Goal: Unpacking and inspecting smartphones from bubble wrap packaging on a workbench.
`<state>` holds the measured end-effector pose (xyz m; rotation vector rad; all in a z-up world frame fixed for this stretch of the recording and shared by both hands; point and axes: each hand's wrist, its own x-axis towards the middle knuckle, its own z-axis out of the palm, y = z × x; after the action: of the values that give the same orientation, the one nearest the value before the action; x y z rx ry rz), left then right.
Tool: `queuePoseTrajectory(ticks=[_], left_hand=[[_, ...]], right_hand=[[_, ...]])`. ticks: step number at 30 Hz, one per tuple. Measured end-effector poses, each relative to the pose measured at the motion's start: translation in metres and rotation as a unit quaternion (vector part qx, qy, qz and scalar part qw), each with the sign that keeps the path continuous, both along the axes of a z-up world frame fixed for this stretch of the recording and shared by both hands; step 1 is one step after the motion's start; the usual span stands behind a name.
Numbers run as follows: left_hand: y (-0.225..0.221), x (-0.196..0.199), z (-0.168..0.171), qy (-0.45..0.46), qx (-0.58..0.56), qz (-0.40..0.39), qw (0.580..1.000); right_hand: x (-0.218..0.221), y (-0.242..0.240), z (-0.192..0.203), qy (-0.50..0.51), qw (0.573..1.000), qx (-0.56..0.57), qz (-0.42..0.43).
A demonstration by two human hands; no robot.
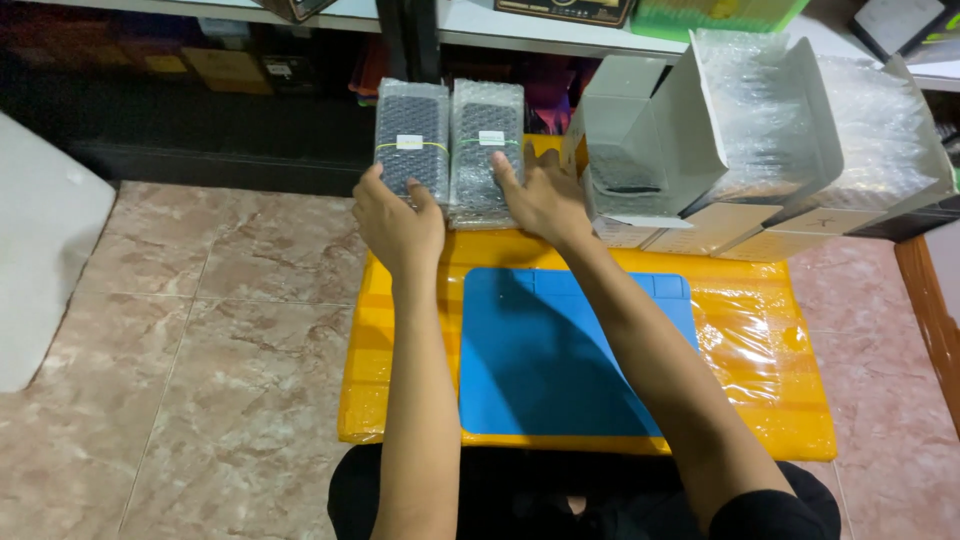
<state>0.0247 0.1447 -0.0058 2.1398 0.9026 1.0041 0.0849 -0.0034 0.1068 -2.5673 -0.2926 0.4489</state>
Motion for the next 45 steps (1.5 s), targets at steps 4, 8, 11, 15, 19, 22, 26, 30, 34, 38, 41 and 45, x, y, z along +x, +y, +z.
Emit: queuePoseTrajectory(ticks=[4,8,11,15,19,22,26,30,34,38,41,45], left_hand=[[0.007,0.0,-0.009,-0.008,0.012,-0.005,1.0],[0.001,-0.004,0.002,-0.077,0.074,0.03,0.994],[-0.01,-0.007,0.013,-0.138,0.108,0.008,0.985],[-0.033,-0.001,0.02,-0.189,0.148,-0.073,0.968],[-0.067,-0.012,0.039,-0.195,0.168,-0.199,0.946],[-0.088,-0.01,0.049,-0.13,0.161,-0.324,0.923],[-0.116,0.023,0.061,-0.077,0.253,-0.429,0.864],[-0.147,0.048,0.117,0.095,0.231,-0.533,0.809],[-0.161,0.087,0.128,0.325,0.248,-0.512,0.756],[-0.167,0.107,0.123,0.413,0.242,-0.49,0.729],[-0.166,0.122,0.099,0.385,0.302,-0.471,0.734],[-0.143,0.147,0.062,0.311,0.344,-0.402,0.789]], right_hand=[[-0.027,-0.017,-0.02,0.004,0.989,0.15,0.013],[-0.033,-0.066,-0.08,-0.336,0.905,0.174,0.194],[-0.042,-0.11,-0.086,-0.42,0.821,0.169,0.348],[-0.038,-0.154,-0.117,-0.415,0.79,0.166,0.42],[-0.023,-0.156,-0.111,-0.346,0.834,0.202,0.38],[-0.021,-0.162,-0.098,-0.297,0.854,0.221,0.366],[-0.017,-0.174,-0.102,-0.258,0.86,0.225,0.377],[-0.016,-0.176,-0.105,-0.235,0.87,0.213,0.377],[-0.017,-0.175,-0.108,-0.216,0.877,0.203,0.377],[-0.014,-0.176,-0.111,-0.206,0.884,0.197,0.37],[-0.013,-0.177,-0.111,-0.198,0.887,0.194,0.369],[-0.015,-0.176,-0.111,-0.197,0.893,0.185,0.359]])
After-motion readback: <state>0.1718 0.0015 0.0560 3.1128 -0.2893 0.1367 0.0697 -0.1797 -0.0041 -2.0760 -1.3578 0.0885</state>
